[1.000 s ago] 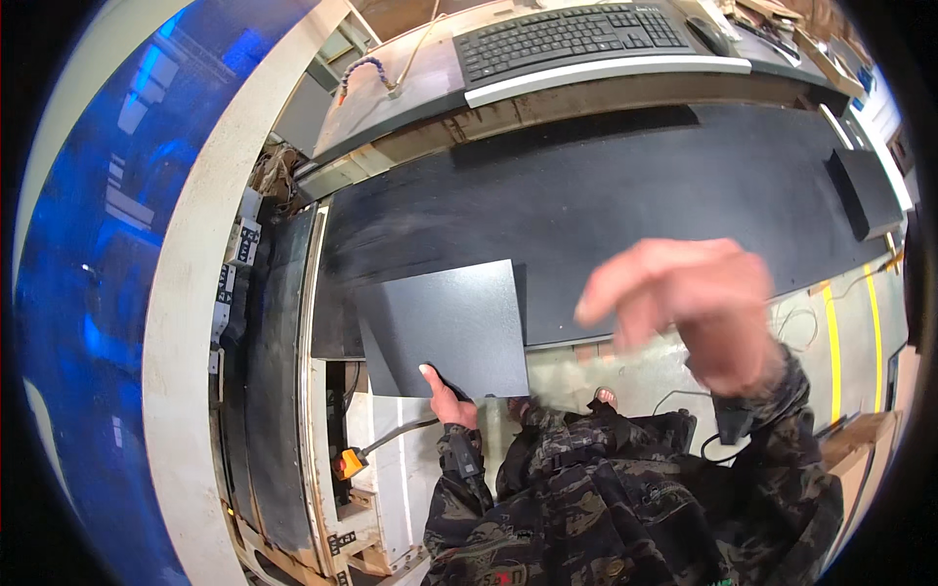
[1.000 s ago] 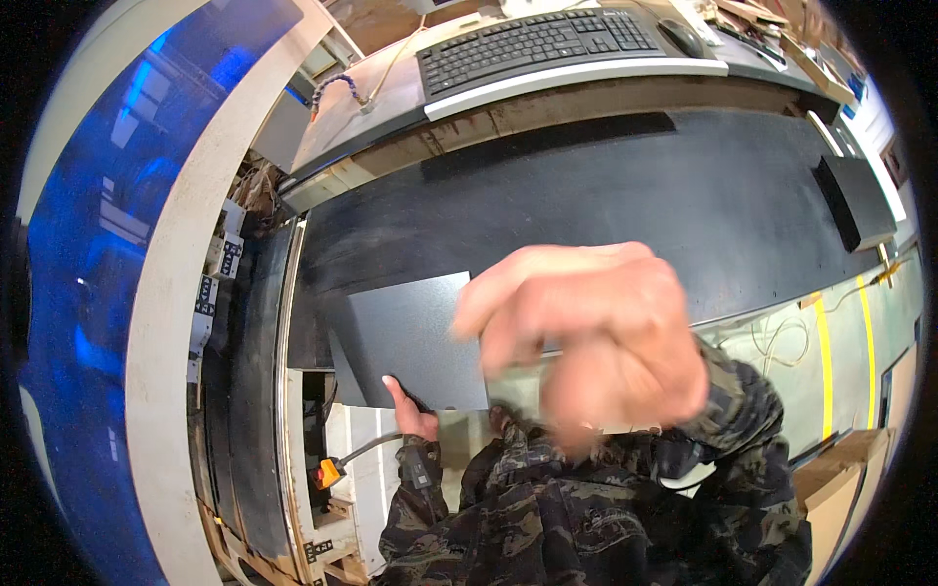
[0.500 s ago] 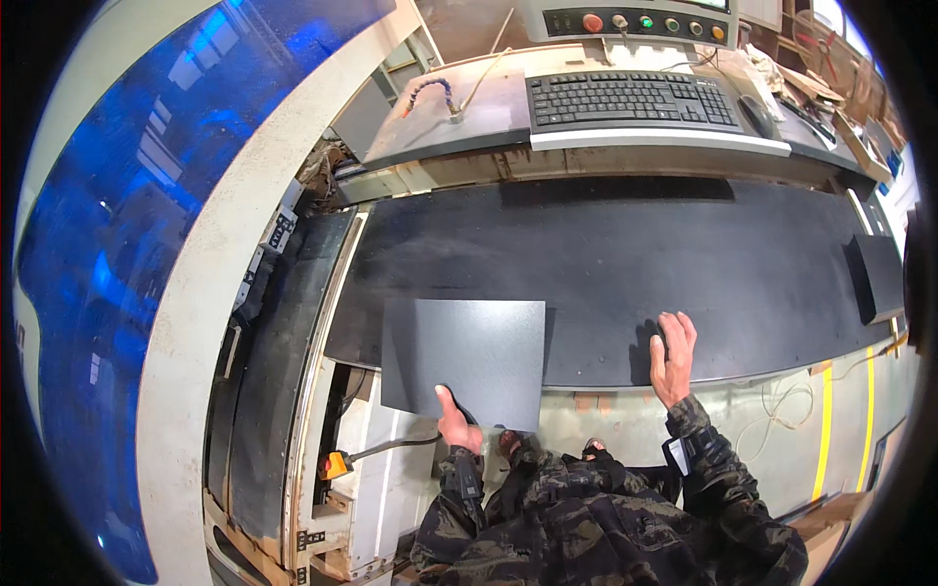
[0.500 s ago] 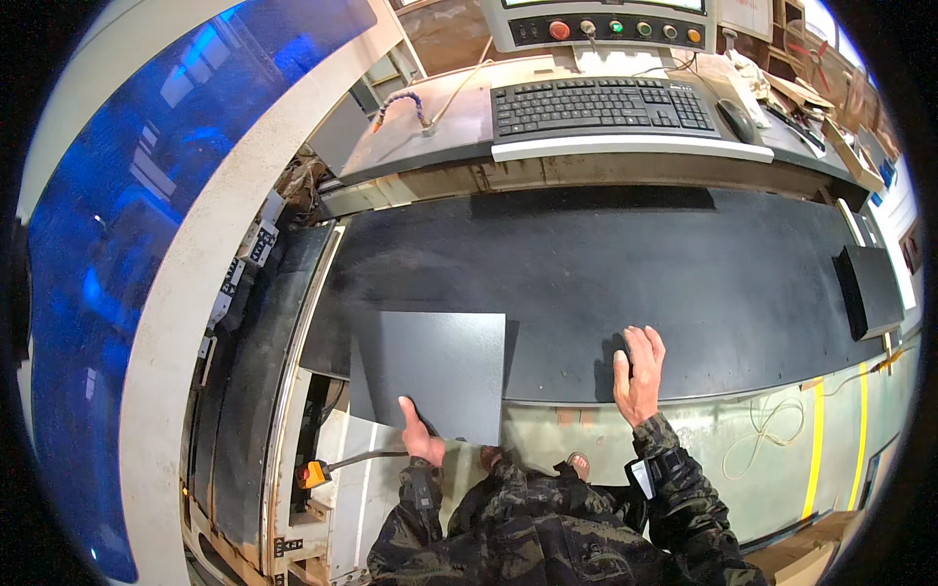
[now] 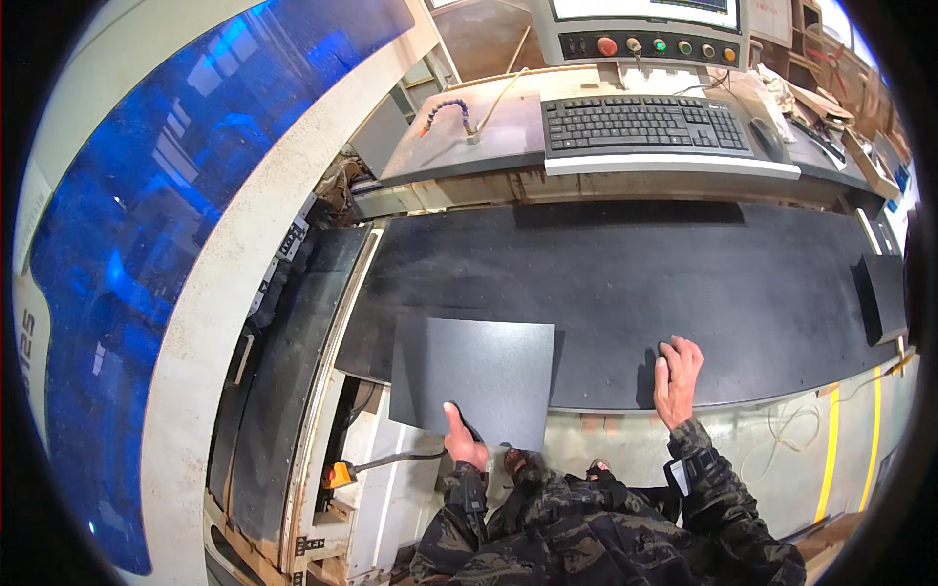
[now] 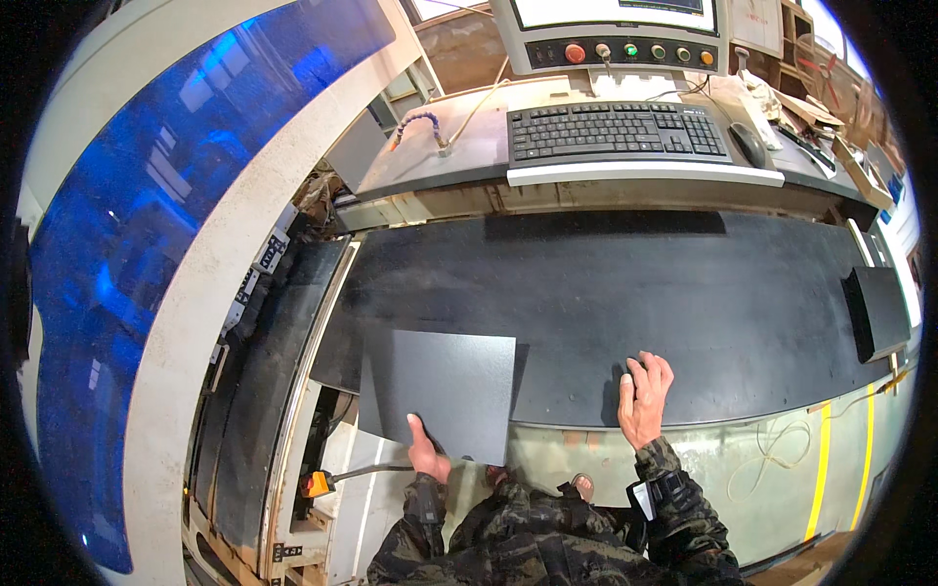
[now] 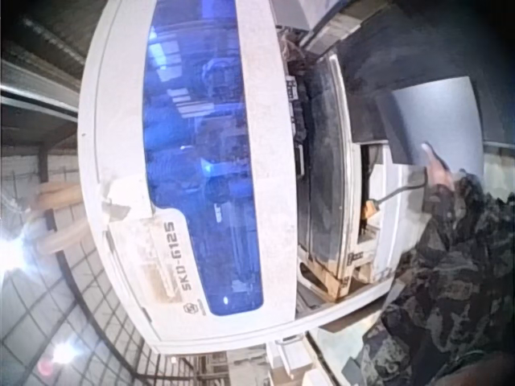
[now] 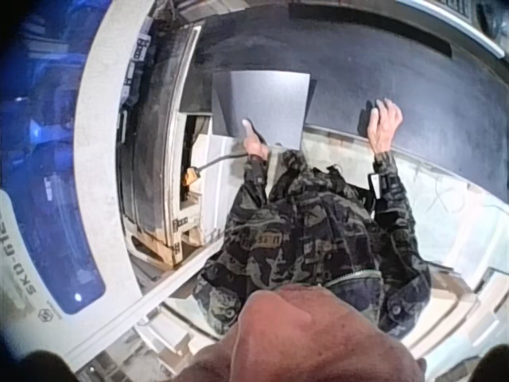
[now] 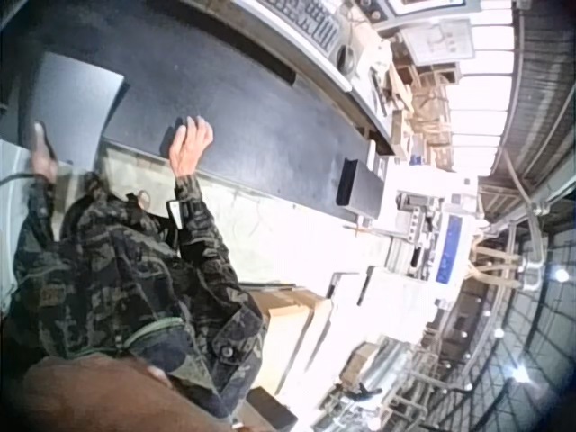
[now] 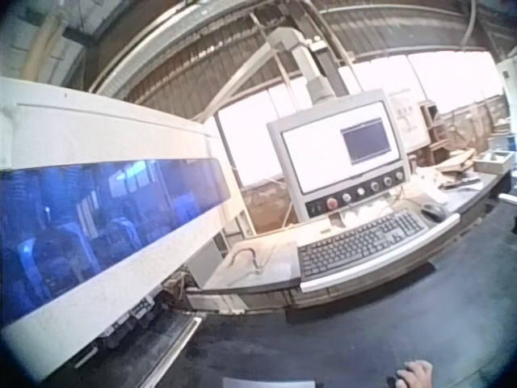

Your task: The person is trimming and organizing furniture panels in a workshop environment.

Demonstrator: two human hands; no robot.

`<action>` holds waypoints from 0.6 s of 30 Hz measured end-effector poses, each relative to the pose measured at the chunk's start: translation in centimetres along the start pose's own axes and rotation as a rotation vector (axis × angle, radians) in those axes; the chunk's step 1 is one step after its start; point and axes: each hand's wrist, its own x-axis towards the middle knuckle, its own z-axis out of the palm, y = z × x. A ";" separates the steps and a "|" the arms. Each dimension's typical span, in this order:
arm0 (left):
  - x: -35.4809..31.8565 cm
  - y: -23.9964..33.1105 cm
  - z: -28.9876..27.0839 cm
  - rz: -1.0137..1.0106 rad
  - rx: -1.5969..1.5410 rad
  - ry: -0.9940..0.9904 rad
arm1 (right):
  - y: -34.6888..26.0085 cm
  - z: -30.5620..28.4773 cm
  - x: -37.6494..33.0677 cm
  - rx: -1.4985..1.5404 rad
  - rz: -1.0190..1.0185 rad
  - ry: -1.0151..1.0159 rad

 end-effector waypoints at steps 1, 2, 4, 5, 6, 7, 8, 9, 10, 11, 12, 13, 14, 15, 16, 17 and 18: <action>-0.2 0.0 0.1 0.011 0.002 0.005 | 0.0 0.0 0.0 -0.006 -0.005 -0.005; -0.3 0.1 0.2 0.022 0.003 0.010 | 0.0 0.1 -0.1 -0.002 -0.008 -0.004; -0.2 0.0 0.1 0.008 0.002 0.014 | 0.1 0.0 -0.2 0.000 -0.004 -0.005; -0.2 0.0 0.1 -0.009 0.003 0.019 | 0.0 -0.1 -0.1 0.001 -0.005 -0.005; -0.4 0.1 0.2 -0.008 0.005 0.021 | 0.0 0.0 -0.1 -0.001 -0.016 0.003; -0.6 0.3 0.3 -0.017 0.024 0.018 | 0.0 0.0 -0.1 -0.004 -0.026 0.010; -0.8 0.4 0.3 -0.025 0.044 0.016 | 0.0 0.0 -0.2 -0.003 -0.023 0.008; -0.8 0.4 0.3 -0.024 0.044 0.018 | -0.1 0.1 -0.1 -0.005 -0.028 0.011; -0.8 0.5 0.1 -0.043 0.049 -0.012 | -0.1 0.1 -0.1 -0.007 -0.033 0.013; -0.8 0.6 0.0 -0.062 0.054 -0.040 | -0.1 0.2 -0.1 -0.006 -0.032 0.011; -1.1 0.7 0.3 -0.068 0.056 -0.041 | 0.1 0.1 -0.1 0.008 -0.019 0.010; -1.5 1.0 0.7 -0.123 -0.008 -0.115 | 0.2 0.1 -0.2 0.021 -0.006 0.009; -1.8 1.2 0.9 -0.178 -0.072 -0.189 | 0.4 0.0 -0.1 0.016 -0.003 0.007; -1.8 1.2 0.6 -0.180 -0.070 -0.190 | 0.4 -0.2 -0.1 0.016 -0.016 0.023; -1.1 1.0 -0.1 -0.200 -0.132 -0.218 | 0.4 0.0 0.0 0.020 -0.030 0.038; -0.5 0.7 -0.8 -0.219 -0.194 -0.246 | 0.4 0.0 0.1 0.028 -0.022 0.039; 0.1 0.4 -1.7 -0.220 -0.193 -0.247 | 0.4 0.1 0.1 0.026 -0.020 0.040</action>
